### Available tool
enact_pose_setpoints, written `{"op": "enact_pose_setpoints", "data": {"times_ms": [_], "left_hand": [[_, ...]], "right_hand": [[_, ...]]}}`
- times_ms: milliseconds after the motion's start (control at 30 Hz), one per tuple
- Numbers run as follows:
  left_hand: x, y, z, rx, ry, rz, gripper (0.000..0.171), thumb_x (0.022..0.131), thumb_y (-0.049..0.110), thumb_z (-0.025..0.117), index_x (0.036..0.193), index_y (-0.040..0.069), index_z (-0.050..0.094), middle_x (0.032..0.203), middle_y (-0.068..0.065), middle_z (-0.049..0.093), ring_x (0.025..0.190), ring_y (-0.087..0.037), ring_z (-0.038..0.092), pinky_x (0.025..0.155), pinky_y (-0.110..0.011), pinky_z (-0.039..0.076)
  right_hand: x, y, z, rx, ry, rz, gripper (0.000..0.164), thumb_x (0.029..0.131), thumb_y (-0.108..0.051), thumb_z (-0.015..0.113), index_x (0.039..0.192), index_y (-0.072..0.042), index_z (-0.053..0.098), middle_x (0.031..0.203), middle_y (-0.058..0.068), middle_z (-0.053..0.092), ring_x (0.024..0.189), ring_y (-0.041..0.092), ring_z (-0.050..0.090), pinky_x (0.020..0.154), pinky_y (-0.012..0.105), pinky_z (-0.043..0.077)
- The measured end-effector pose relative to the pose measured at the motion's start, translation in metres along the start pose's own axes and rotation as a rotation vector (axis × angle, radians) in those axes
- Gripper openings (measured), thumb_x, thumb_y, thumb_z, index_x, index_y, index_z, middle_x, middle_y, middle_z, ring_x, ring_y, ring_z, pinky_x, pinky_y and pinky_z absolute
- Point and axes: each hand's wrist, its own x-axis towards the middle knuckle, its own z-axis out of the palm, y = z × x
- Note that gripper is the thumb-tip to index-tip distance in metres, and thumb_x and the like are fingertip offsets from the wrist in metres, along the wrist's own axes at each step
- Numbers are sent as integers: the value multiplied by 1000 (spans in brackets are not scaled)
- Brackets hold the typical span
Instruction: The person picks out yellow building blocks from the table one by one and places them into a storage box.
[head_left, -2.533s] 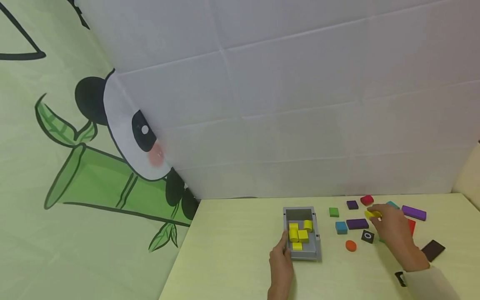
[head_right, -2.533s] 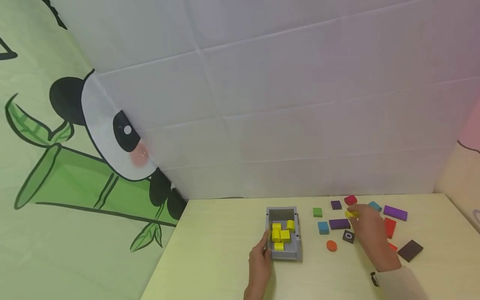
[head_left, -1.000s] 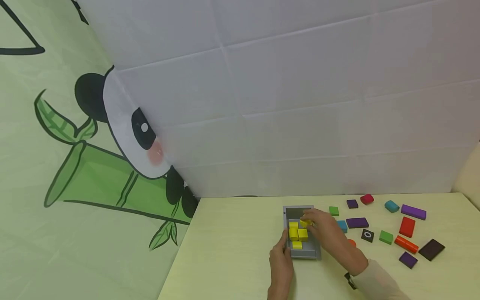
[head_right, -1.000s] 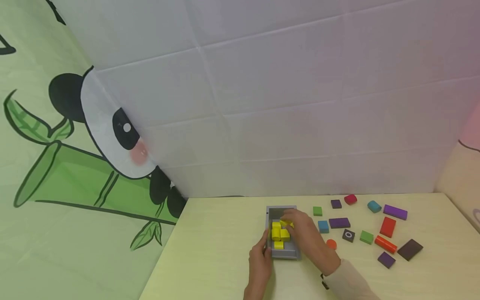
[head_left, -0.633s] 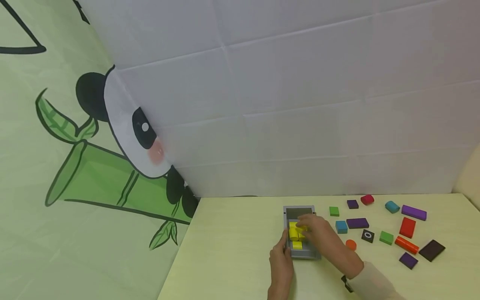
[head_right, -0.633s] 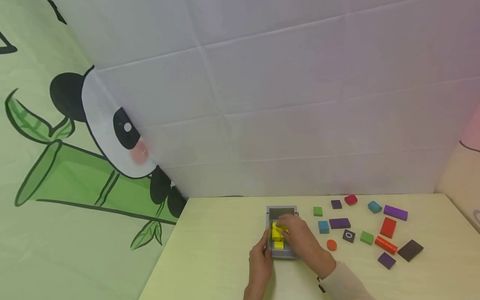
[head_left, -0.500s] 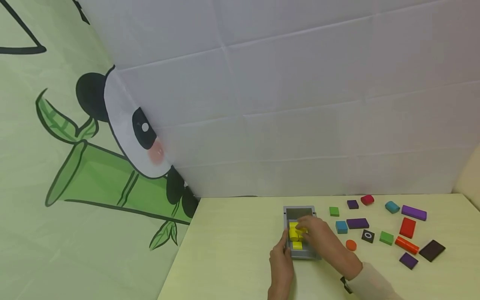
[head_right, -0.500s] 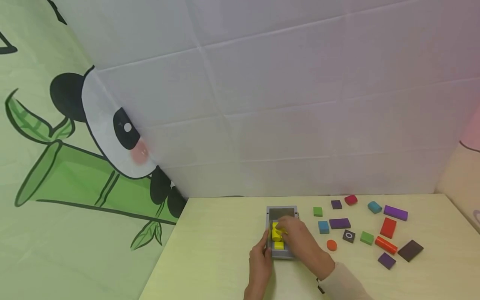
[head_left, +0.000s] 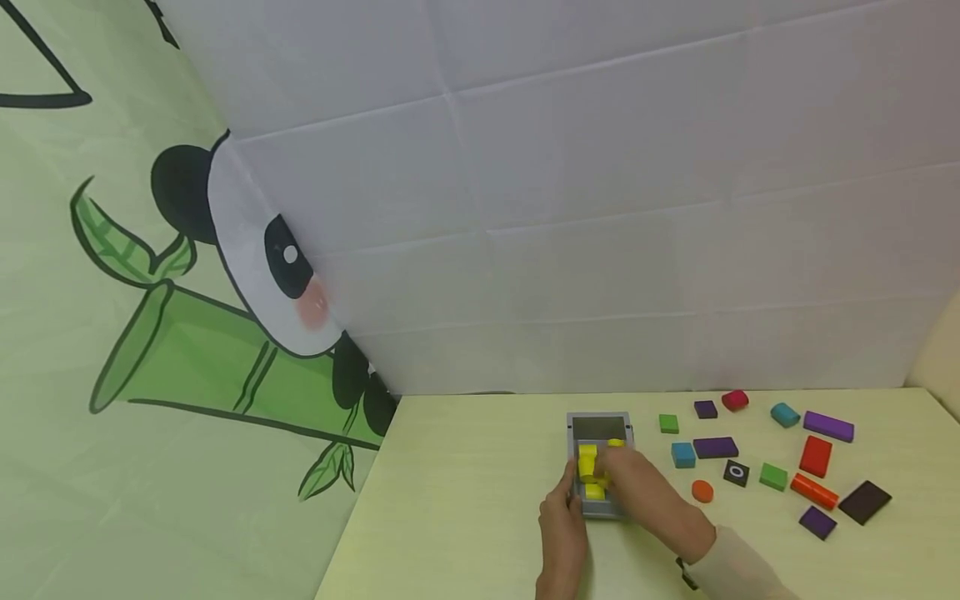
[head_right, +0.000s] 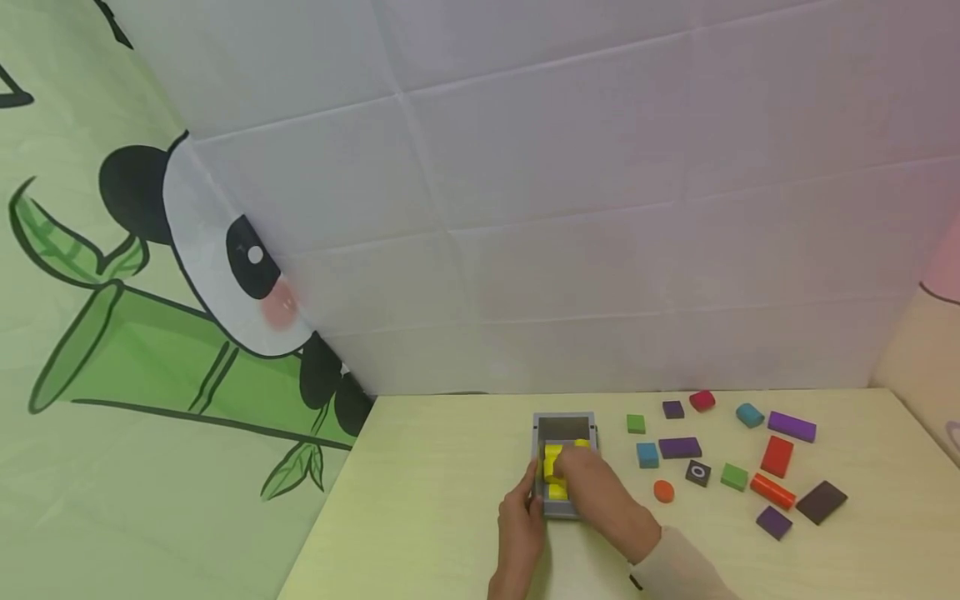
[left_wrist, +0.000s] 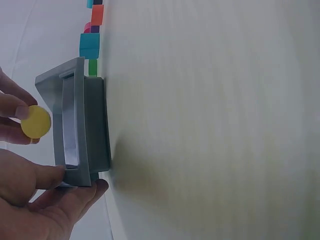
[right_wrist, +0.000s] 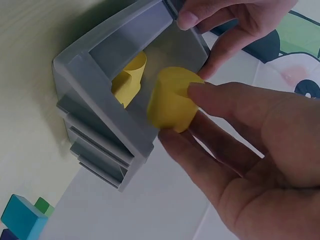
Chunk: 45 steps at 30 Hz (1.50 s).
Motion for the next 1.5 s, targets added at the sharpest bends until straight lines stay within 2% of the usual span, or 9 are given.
{"op": "enact_pose_setpoints", "data": {"times_ms": [133,367,600,767,967,1067,1233,1367,1500], "left_hand": [[0,0,1,11,12,2,54,85,-7,55,131,20,47,128,-8,49,109,-18,47,83,-32,50],[-1,0,1,22,35,40,55,84,-8,56,131,19,48,125,-13,51,106,-21,49,81,-34,52],[0,0,1,18,23,33,55,84,-8,56,132,19,47,127,-10,50,106,-18,49,79,-30,51],[1,-1,2,9,18,36,55,85,-8,55,132,18,46,129,-11,48,98,-15,52,72,-26,51],[2,-1,2,21,25,21,55,84,-8,56,131,18,47,127,-10,50,108,-18,46,80,-30,51],[2,-1,2,26,27,20,55,84,-8,56,131,18,47,127,-9,50,108,-17,46,80,-29,51],[1,-1,1,34,31,45,55,84,-9,56,132,16,47,127,-12,49,108,-17,46,79,-29,51],[1,0,0,32,27,38,54,84,-9,55,132,16,47,127,-11,49,106,-18,48,80,-30,51],[0,0,0,21,24,26,54,84,-9,55,131,17,47,127,-11,49,104,-16,50,77,-27,51]], "right_hand": [[-3,0,3,-13,-24,-6,23,70,14,63,80,-6,67,77,-1,62,71,13,52,70,34,53],[-9,1,7,-28,-23,-47,19,73,11,62,80,-7,63,76,-2,57,69,12,46,68,35,51],[-8,1,10,-56,-36,-73,18,75,9,63,78,-8,57,74,-2,52,68,13,44,65,34,49],[-7,1,14,-96,-7,-115,18,73,9,63,75,-7,56,73,-1,53,65,13,44,62,34,49],[-6,5,22,-123,-5,-133,19,73,9,63,74,-8,53,71,2,52,64,14,44,60,34,48],[-5,6,24,-127,8,-144,21,73,8,64,73,-9,52,70,0,50,64,14,44,59,34,48],[-2,6,26,-129,2,-124,22,73,8,65,73,-9,51,69,-1,46,62,14,42,58,34,47],[0,5,29,-143,-22,-75,21,74,7,66,72,-8,52,67,-2,44,61,13,40,56,32,45],[2,3,30,-141,-27,-44,19,73,8,67,69,-7,54,67,0,45,60,14,40,54,32,45]]}}
